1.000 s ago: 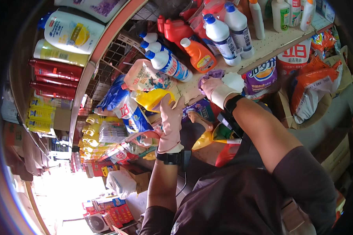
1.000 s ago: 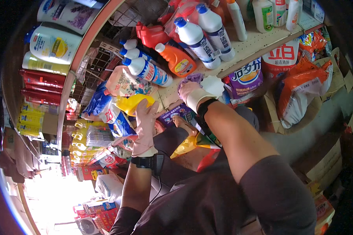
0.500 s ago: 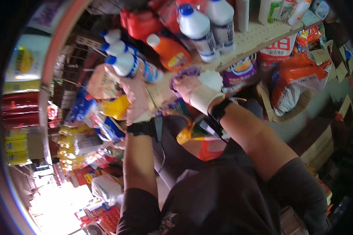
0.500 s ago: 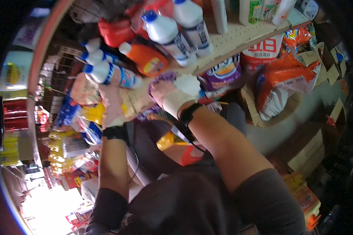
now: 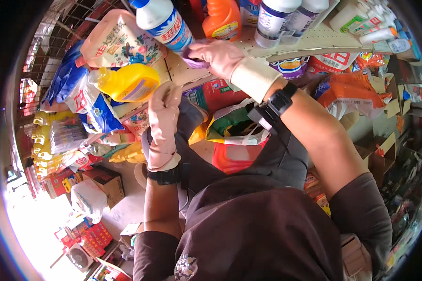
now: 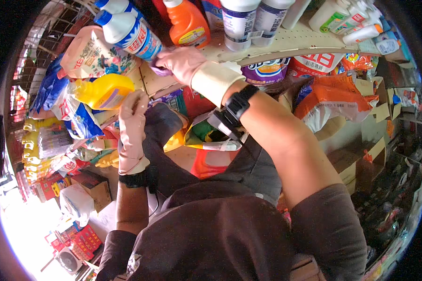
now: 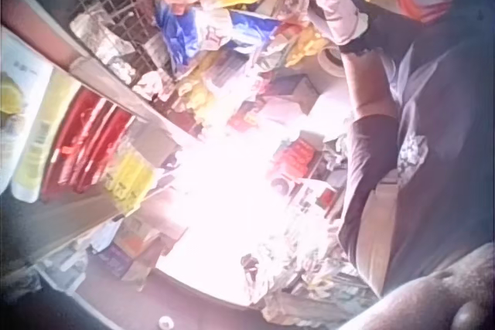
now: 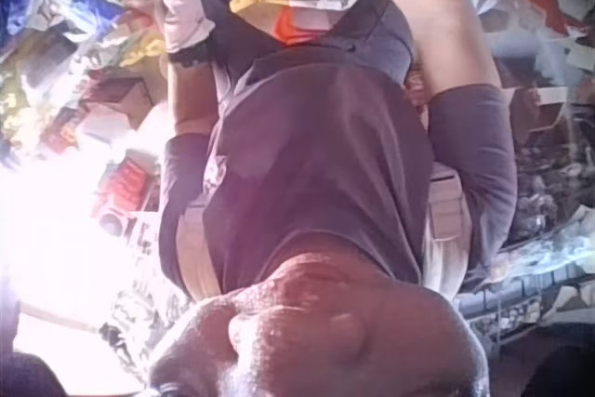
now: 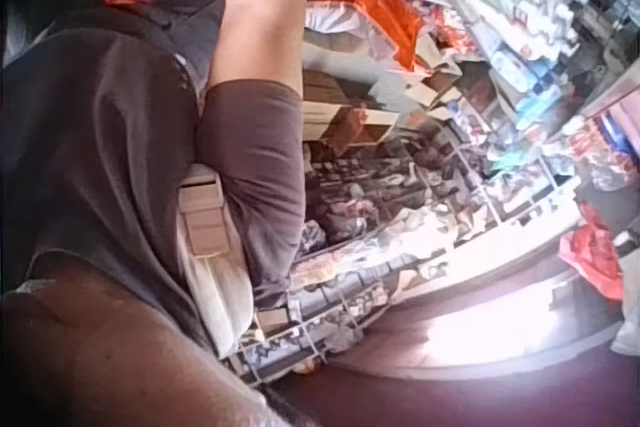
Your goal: Wipe down shelves and organize detergent products in a retail store.
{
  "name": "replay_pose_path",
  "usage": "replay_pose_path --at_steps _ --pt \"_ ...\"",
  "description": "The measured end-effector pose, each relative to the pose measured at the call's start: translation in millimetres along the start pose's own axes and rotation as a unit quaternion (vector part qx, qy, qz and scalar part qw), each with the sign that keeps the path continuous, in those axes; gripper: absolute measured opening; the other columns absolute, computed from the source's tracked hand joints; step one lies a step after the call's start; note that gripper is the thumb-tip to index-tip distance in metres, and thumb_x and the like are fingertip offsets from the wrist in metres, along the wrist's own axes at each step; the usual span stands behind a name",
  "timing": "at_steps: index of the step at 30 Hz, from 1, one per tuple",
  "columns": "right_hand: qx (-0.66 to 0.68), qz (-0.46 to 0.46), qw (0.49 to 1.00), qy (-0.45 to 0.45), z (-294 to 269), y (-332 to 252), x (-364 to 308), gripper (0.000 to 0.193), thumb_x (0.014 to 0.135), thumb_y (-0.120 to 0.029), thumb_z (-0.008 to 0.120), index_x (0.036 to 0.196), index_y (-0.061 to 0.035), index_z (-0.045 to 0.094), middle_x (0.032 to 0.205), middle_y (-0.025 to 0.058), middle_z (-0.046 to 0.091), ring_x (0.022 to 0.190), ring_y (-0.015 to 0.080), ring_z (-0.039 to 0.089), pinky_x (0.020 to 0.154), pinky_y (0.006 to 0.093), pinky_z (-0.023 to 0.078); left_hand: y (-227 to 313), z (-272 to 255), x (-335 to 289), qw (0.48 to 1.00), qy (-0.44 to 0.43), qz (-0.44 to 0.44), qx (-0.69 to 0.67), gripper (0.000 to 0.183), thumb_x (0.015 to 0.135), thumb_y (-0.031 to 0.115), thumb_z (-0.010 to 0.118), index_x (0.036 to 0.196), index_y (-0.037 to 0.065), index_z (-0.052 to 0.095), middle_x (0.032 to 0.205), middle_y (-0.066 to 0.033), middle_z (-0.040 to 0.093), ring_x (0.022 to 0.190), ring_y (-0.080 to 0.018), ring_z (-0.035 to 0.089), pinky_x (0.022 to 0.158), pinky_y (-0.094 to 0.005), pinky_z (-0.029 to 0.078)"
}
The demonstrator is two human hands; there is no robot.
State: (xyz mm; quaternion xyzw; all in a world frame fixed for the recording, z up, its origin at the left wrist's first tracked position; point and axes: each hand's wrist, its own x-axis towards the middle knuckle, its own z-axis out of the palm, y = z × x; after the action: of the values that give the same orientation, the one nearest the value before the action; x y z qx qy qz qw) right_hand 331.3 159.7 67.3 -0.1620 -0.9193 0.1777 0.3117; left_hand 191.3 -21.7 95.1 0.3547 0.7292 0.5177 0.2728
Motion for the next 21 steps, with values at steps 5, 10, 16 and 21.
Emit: replay_pose_path --at_steps 5,10,16,21 --pt "-0.034 0.065 0.958 -0.277 6.9 -10.8 8.3 0.050 0.075 -0.014 0.074 0.122 -0.0179 0.059 0.140 0.0070 0.047 0.110 0.0324 0.058 0.094 0.0394 0.049 -30.3 -9.2 -24.0 0.991 -0.089 -0.059 0.084 0.024 0.087 0.017 0.068 0.106 0.004 0.064 0.078 0.0005 0.058 0.052 -0.0054 0.038 0.047 -0.0213 0.031" --pt "0.005 0.038 0.996 -0.079 -14.9 -12.2 -20.4 0.054 0.076 -0.013 0.075 0.126 -0.0117 0.056 0.130 0.0092 0.055 0.115 0.0299 0.057 0.099 0.0390 0.046 -50.3 -5.2 -31.5 0.990 -0.115 -0.081 0.030 0.027 0.086 0.018 0.068 0.107 0.002 0.063 0.077 -0.0012 0.057 0.053 -0.0068 0.041 0.050 -0.0220 0.034" --pt "0.561 0.446 0.670 0.192 -41.8 -7.3 -138.5 0.023 0.089 -0.017 0.062 0.108 -0.0038 0.063 0.090 0.0061 0.063 0.077 0.0104 0.059 0.072 0.0225 0.048 -51.4 23.8 -26.4 0.968 -0.233 -0.041 0.083 0.038 0.084 0.022 0.070 0.113 -0.001 0.060 0.095 -0.0131 0.066 0.082 -0.0185 0.064 0.075 -0.0312 0.051" --pt "0.252 0.570 0.765 -0.161 2.1 -19.9 -220.5 0.024 0.090 -0.023 0.061 0.100 -0.0012 0.066 0.070 0.0034 0.061 0.063 0.0122 0.058 0.057 0.0264 0.048 -51.3 38.9 -23.8 0.932 -0.329 -0.079 0.130 0.043 0.084 0.023 0.070 0.115 -0.004 0.057 0.096 -0.0146 0.067 0.082 -0.0184 0.065 0.072 -0.0298 0.051"
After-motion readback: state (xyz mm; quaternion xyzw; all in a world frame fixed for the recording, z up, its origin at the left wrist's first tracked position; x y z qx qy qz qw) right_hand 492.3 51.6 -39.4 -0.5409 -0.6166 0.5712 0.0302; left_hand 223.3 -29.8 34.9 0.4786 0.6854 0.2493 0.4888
